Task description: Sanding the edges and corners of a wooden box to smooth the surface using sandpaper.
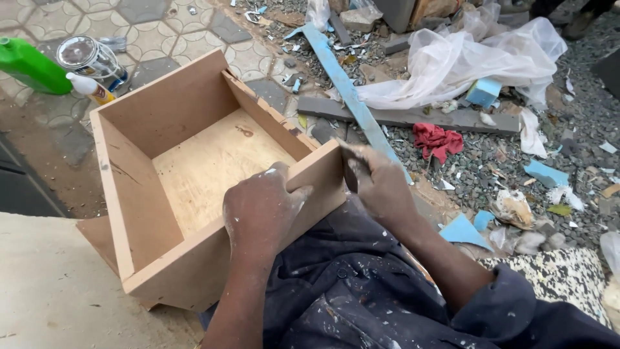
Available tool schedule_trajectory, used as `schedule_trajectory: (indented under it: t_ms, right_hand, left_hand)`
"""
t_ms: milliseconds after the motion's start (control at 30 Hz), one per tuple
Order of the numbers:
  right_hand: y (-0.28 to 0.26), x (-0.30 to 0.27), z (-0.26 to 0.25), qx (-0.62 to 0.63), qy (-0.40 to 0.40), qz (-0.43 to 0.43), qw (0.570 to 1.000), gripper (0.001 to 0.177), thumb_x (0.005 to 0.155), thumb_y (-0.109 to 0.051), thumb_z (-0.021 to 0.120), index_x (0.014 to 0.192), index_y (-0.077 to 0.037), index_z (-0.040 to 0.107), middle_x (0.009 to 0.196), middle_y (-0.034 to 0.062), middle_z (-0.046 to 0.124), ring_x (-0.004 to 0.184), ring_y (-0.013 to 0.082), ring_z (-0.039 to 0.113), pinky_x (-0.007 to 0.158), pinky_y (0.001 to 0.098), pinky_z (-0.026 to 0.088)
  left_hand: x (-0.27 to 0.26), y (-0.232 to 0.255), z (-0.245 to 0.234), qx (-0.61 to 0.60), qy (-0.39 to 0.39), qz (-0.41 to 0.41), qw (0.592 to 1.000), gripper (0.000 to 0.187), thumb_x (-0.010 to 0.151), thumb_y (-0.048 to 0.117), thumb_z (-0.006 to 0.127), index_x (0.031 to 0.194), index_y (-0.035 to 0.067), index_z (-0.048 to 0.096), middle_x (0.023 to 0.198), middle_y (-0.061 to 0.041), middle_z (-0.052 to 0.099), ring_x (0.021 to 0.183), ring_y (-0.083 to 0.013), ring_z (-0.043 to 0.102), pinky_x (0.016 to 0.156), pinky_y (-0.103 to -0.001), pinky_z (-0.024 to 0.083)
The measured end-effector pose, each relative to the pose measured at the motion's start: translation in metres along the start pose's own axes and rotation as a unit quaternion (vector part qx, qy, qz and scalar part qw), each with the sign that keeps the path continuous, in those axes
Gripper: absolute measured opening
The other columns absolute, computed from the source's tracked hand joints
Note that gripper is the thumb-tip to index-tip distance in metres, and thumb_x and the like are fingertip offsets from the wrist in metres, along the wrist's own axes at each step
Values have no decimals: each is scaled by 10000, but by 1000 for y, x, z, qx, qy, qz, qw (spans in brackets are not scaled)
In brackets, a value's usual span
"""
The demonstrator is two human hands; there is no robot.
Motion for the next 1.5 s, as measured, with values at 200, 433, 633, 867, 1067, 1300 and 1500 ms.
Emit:
schedule_trajectory:
  t_ms: [200,433,633,867,1067,1300,1500]
  right_hand:
    - [-2,11,11,-85,-95,9,992,307,952,-177,547,1190,-56,700,1091,282,712,1092,518,627,938,623,498]
    - [7,16,13,-64,-13,-20,998,296,951,-242,597,1179,-77,686,1012,258,700,1045,476,656,909,574,515]
    - [-7,7,12,-88,-95,-2,992,269,886,-140,584,1092,-42,727,962,257,733,1027,488,670,889,577,527]
    - [35,15,36,-107,-106,-55,987,257,909,-141,570,1110,-51,702,973,233,725,996,467,677,887,551,531]
    - [-28,23,-8,-91,-76,-131,984,150,916,-147,606,994,-121,732,912,156,737,999,405,691,859,505,545]
    - [-7,0,6,-94,-41,-49,994,274,1000,-273,523,1107,-81,686,1017,265,678,1040,503,626,892,616,501]
    - [87,-8,51,-45,-109,82,990,209,911,-319,644,1061,-199,727,977,112,739,1062,334,686,879,473,534]
  left_hand:
    - [1,-3,-2,-6,2,-7,1000,339,861,429,729,937,99,722,681,-124,697,763,-325,772,679,-414,599]
    - [-3,-6,1,-11,3,-15,1000,332,856,393,711,1022,107,736,753,-149,736,840,-356,773,723,-435,605]
    - [-9,-5,0,2,1,-30,1000,390,851,424,724,1093,118,731,783,-138,741,862,-336,775,725,-425,604]
    - [-14,-7,-1,-14,5,-41,999,393,841,412,726,1105,122,745,806,-158,750,894,-366,768,767,-453,600]
    - [-18,-9,0,-4,3,-48,999,427,852,448,701,1151,145,736,859,-165,764,957,-385,758,806,-495,592]
    - [-19,-3,-8,-9,31,-33,999,318,842,378,727,1028,120,757,801,-161,752,893,-370,765,754,-438,602]
    - [-17,-9,-7,-54,29,-69,996,299,815,368,704,998,136,750,773,-138,741,846,-360,768,713,-425,603]
Point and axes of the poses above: each hand's wrist, its own x-axis towards the middle knuckle, its own z-axis out of the palm, y = z × x, the point moved 9 cm from there along x, towards the middle knuckle
